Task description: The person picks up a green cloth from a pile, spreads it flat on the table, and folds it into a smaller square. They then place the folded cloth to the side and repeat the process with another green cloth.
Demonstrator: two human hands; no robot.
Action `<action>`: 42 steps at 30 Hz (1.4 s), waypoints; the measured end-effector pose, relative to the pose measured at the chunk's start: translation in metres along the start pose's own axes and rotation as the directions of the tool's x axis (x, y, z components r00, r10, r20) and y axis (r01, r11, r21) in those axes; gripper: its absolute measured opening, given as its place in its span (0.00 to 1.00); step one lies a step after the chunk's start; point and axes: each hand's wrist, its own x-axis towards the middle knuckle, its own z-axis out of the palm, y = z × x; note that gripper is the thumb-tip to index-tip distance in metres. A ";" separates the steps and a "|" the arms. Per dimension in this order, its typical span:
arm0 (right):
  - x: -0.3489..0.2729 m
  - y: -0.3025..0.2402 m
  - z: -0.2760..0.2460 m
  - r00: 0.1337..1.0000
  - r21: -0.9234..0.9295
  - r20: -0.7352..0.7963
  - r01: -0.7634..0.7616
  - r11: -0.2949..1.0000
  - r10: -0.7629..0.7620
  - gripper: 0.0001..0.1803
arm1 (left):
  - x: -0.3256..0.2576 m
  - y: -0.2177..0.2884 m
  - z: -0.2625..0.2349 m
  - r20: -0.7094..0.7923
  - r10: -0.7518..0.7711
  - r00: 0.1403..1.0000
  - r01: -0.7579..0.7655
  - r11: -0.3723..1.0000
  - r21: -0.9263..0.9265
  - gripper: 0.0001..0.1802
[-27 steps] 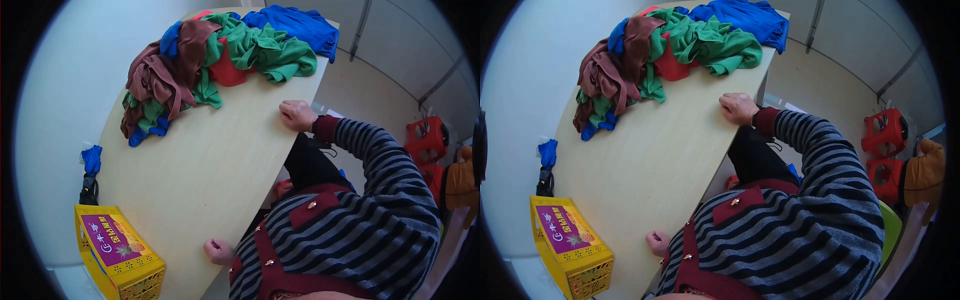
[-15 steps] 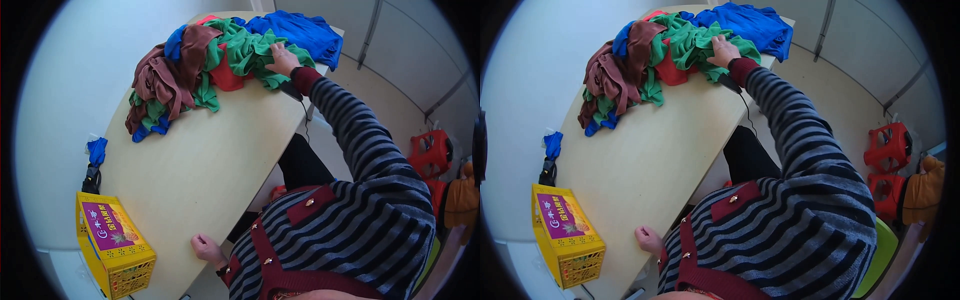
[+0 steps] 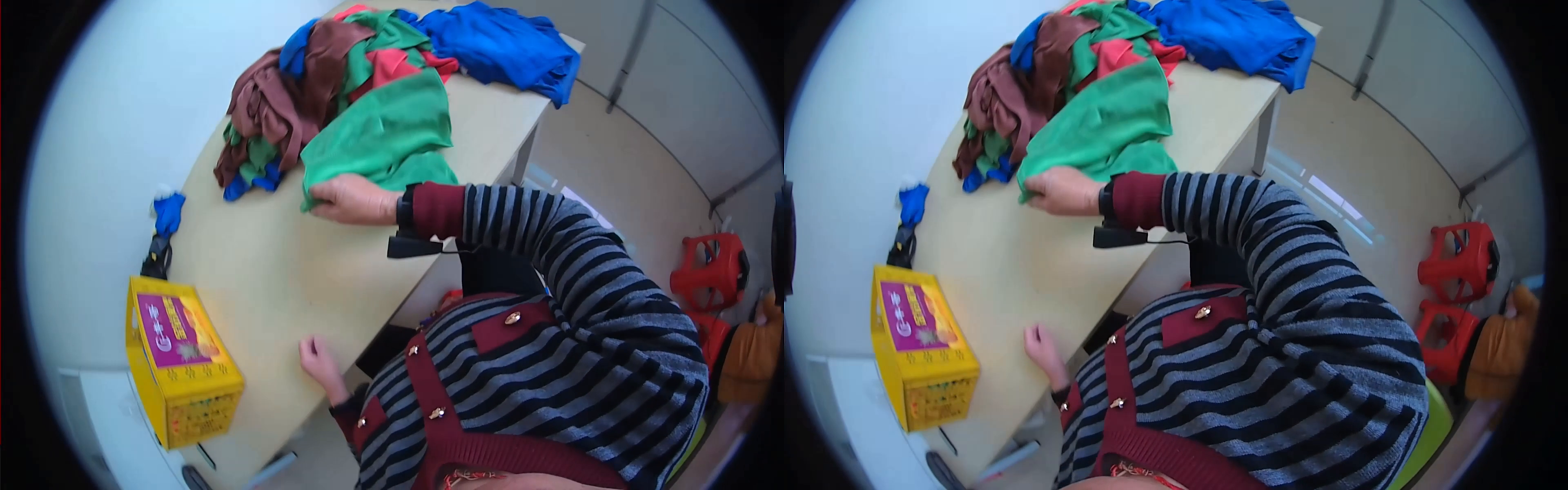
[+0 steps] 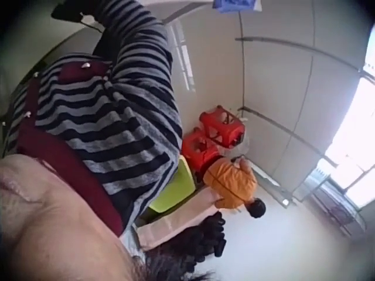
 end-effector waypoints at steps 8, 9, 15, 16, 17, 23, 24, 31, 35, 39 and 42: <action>-0.052 -0.026 0.067 0.918 0.324 0.390 -0.211 0.922 0.073 0.13 | 0.036 0.115 0.071 0.202 -0.071 0.977 0.121 0.962 -0.247 0.23; -0.041 -0.015 0.063 0.968 0.151 0.250 -0.049 0.987 0.010 0.15 | 0.049 0.107 0.075 0.175 -0.083 0.981 0.125 0.962 -0.243 0.23; -0.046 0.058 -0.007 0.969 -0.572 0.243 0.101 0.814 0.050 0.15 | 0.035 0.058 0.083 0.159 0.160 0.974 -0.129 0.974 -0.185 0.19; -0.047 0.068 -0.012 0.965 -0.493 0.259 0.091 0.865 0.046 0.14 | 0.033 0.061 0.082 0.148 0.185 0.971 -0.150 0.964 -0.221 0.18; -0.047 0.079 -0.016 0.960 -0.409 0.276 0.080 0.909 0.040 0.13 | 0.032 0.065 0.079 0.138 0.180 0.974 -0.146 0.963 -0.225 0.18; -0.006 0.140 -0.081 0.972 -0.237 0.076 -0.198 0.951 0.222 0.13 | 0.058 0.056 0.040 0.167 -0.061 0.984 0.118 0.925 -0.362 0.15; 0.003 0.137 -0.101 0.928 -0.189 0.160 -0.306 0.933 0.337 0.14 | 0.058 0.049 0.034 0.163 -0.054 0.985 0.116 0.909 -0.401 0.15; -0.034 0.085 -0.064 0.845 -0.233 0.535 0.127 0.964 0.018 0.25 | 0.060 0.025 0.042 0.141 -0.011 0.990 0.075 0.885 -0.460 0.18; -0.046 0.092 -0.031 0.852 -0.260 0.518 0.074 0.963 0.074 0.20 | 0.054 0.029 0.046 0.122 0.025 0.992 0.027 0.913 -0.407 0.21; -0.026 0.114 -0.047 0.848 -0.062 0.467 -0.251 0.966 0.250 0.13 | 0.047 0.019 0.031 0.165 -0.018 0.986 0.085 0.910 -0.406 0.23; -0.006 0.134 -0.082 0.973 -0.093 0.154 -0.159 0.983 0.172 0.09 | 0.048 0.010 0.024 0.163 -0.029 0.986 0.097 0.901 -0.424 0.24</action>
